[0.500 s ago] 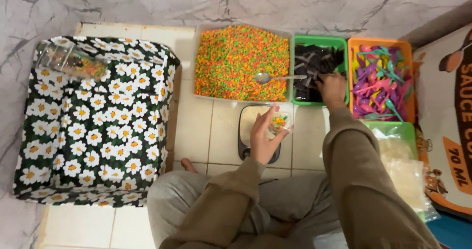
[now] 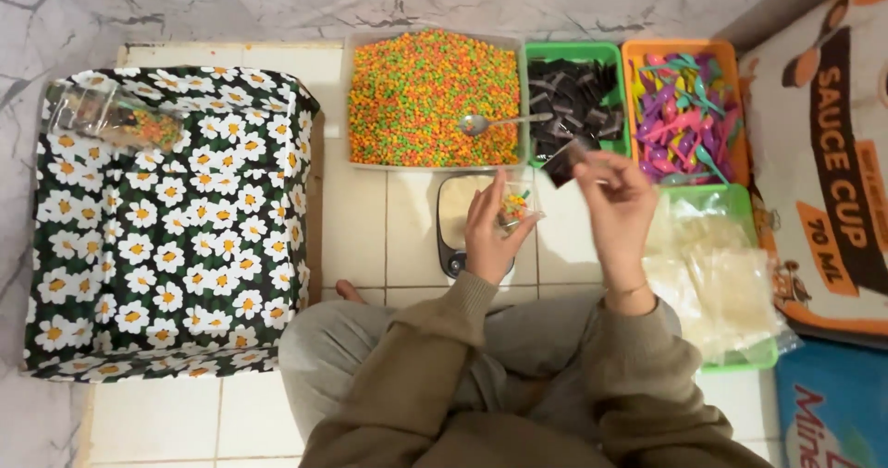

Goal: Manually portioning colorful sprinkles into small plastic bags using a spoon and a digital scale.

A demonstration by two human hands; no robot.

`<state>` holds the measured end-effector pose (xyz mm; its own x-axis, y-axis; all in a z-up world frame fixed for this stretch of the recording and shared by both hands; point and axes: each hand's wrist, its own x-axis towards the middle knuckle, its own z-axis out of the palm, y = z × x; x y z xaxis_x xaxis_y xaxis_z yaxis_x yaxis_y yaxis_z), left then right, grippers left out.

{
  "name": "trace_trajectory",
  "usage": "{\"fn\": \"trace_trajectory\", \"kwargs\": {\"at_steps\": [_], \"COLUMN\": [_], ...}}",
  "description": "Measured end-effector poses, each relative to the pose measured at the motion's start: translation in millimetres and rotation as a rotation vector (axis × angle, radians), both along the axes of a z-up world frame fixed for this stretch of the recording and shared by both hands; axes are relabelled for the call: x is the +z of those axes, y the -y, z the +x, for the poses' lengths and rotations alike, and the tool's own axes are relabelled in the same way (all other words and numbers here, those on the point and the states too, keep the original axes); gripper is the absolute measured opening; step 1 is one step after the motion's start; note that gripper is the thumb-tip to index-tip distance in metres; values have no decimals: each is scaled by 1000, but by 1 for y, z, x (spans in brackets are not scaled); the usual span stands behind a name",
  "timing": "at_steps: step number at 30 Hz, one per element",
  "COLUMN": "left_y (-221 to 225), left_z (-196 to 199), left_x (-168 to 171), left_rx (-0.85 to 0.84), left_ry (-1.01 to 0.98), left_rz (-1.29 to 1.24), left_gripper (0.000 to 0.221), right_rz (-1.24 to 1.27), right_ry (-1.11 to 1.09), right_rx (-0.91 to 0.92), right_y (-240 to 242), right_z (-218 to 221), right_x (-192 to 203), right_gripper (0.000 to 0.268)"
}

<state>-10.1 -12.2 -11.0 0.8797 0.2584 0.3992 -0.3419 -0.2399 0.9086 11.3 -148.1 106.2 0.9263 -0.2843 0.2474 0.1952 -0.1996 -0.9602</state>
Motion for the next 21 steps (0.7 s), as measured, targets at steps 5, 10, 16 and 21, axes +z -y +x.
{"fn": "trace_trajectory", "kwargs": {"at_steps": [5, 10, 16, 21], "left_y": [-6, -7, -2, 5], "left_z": [-23, -33, -58, -77], "left_x": [53, 62, 70, 74], "left_rx": [10, 45, 73, -22], "left_ry": [63, 226, 286, 289], "left_rz": [17, 116, 222, 288], "left_gripper": [95, 88, 87, 89], "right_rz": [-260, -482, -693, -924], "right_ry": [56, 156, 56, -293], "right_rx": [-35, 18, 193, 483], "right_y": [-33, -36, -10, -7], "right_z": [-53, -76, -79, -78], "right_x": [32, 53, 82, 97], "right_gripper": [17, 15, 15, 11]}}
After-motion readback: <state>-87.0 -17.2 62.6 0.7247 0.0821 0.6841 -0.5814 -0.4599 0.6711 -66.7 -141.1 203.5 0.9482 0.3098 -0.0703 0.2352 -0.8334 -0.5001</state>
